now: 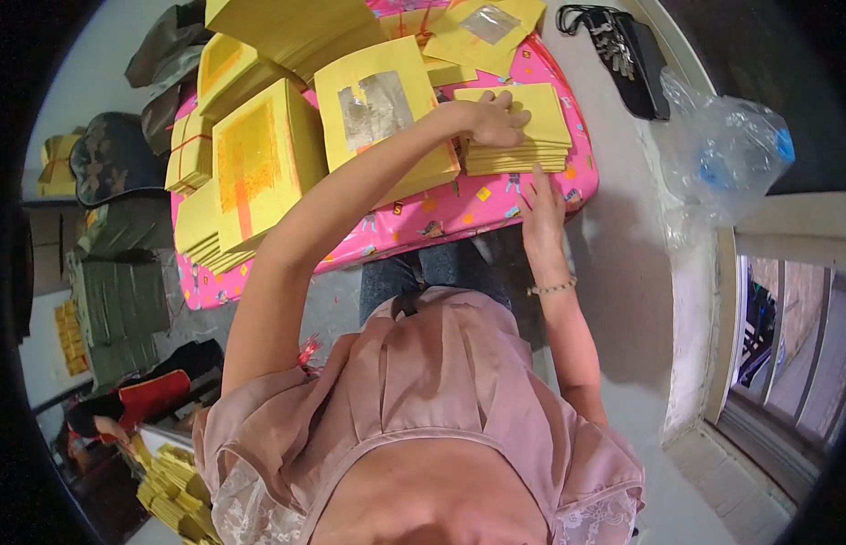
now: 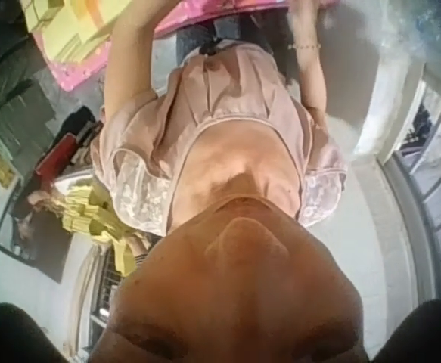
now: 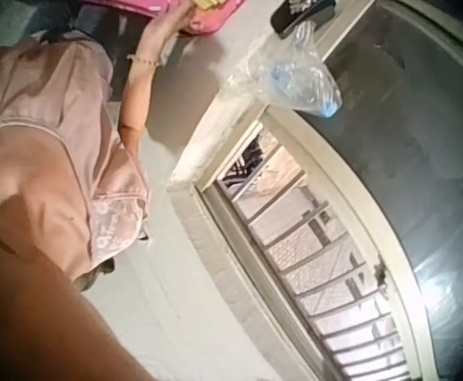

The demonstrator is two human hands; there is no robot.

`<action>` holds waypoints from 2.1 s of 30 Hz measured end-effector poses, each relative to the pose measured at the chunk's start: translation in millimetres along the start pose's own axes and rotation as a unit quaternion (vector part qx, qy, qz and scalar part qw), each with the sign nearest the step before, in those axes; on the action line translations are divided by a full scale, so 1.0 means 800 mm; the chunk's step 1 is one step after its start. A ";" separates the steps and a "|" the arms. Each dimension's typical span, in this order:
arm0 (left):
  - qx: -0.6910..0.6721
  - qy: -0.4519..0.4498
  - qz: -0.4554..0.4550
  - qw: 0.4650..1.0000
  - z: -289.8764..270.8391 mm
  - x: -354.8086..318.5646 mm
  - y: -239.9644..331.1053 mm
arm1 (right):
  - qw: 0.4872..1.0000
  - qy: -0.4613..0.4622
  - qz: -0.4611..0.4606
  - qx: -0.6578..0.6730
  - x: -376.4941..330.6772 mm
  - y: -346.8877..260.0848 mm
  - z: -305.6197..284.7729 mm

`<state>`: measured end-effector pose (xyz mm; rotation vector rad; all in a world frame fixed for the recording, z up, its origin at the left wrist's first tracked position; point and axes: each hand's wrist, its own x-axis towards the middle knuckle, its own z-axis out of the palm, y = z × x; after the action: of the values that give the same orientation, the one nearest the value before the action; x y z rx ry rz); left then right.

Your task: The person is folding, stacking, and bundling yellow ritual paper products at a workbench.

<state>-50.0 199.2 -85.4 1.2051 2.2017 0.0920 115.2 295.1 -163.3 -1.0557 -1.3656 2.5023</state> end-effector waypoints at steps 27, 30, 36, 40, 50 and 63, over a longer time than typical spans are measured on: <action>-0.011 0.169 -0.028 0.985 0.009 -0.021 0.005 | 0.986 0.058 -0.145 0.066 0.066 -0.001 0.076; 0.003 0.268 0.009 0.963 0.006 -0.057 0.008 | 0.990 0.017 -0.131 0.056 0.050 -0.024 0.084; -0.159 0.656 0.094 0.732 0.005 -0.246 0.016 | 0.920 0.050 -0.377 0.095 0.030 -0.116 0.104; -0.042 0.814 -0.192 0.547 0.068 -0.399 -0.041 | 0.932 -0.149 -0.303 0.131 -0.010 -0.163 0.157; -0.303 0.752 -0.538 0.229 0.265 -0.469 -0.176 | 0.835 -0.522 -0.088 -0.154 -0.073 -0.107 0.377; -0.359 0.688 -0.588 0.229 0.287 -0.430 -0.186 | 0.597 -0.669 -0.014 -0.444 -0.150 0.059 0.612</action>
<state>100.5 -207.8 -154.5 -2.0810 2.6347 1.7551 -85.1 -124.3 38.1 1.4300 -2.9400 2.2880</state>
